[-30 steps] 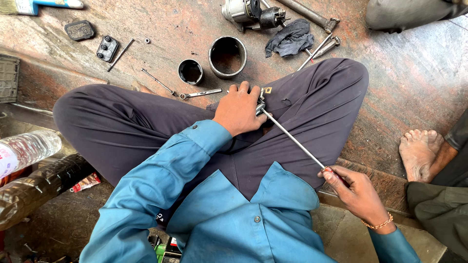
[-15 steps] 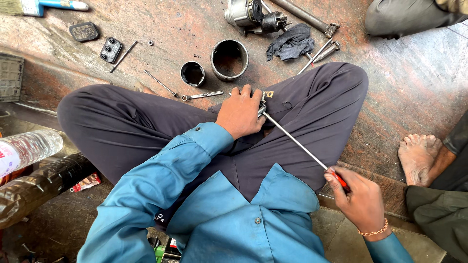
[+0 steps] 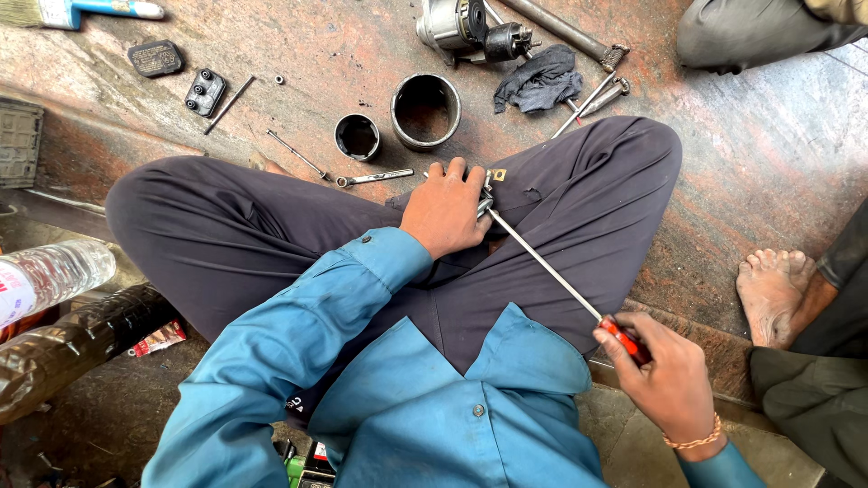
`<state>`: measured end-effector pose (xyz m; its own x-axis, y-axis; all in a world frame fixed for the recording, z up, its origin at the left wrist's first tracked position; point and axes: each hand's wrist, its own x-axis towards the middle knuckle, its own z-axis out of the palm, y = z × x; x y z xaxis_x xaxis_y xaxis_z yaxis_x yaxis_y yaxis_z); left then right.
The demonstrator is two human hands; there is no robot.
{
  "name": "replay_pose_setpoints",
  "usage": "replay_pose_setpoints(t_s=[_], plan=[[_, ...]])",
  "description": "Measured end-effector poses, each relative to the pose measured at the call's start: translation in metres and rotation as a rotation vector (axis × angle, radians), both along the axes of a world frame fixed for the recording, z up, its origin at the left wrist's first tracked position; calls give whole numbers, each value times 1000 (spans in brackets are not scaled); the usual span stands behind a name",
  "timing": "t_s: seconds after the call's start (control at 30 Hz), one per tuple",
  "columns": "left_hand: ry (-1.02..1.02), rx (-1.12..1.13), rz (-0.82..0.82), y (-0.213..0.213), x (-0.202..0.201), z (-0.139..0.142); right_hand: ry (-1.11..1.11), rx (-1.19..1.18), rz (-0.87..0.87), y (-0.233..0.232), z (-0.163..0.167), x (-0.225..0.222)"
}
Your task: The person sits on the floor of a repair workshop and disassembles a starter motor in their lap. They unscrew the end cover by hand, use a long screwdriver to loosen and remove screws, separate the housing from the end cap, and handle the armature and cylindrical body while other workers repair similar units nearby.
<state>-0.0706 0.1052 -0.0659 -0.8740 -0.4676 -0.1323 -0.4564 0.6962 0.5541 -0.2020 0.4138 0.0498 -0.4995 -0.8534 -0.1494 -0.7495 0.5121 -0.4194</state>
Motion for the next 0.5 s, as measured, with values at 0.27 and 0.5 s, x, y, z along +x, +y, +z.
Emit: replay_pose_setpoints(t_s=[0.27, 0.5], plan=[[19, -32, -9, 3, 1, 3, -1311, 368, -925, -5, -12, -21], [30, -24, 29, 2, 2, -2, -322, 336, -274, -13, 4, -5]])
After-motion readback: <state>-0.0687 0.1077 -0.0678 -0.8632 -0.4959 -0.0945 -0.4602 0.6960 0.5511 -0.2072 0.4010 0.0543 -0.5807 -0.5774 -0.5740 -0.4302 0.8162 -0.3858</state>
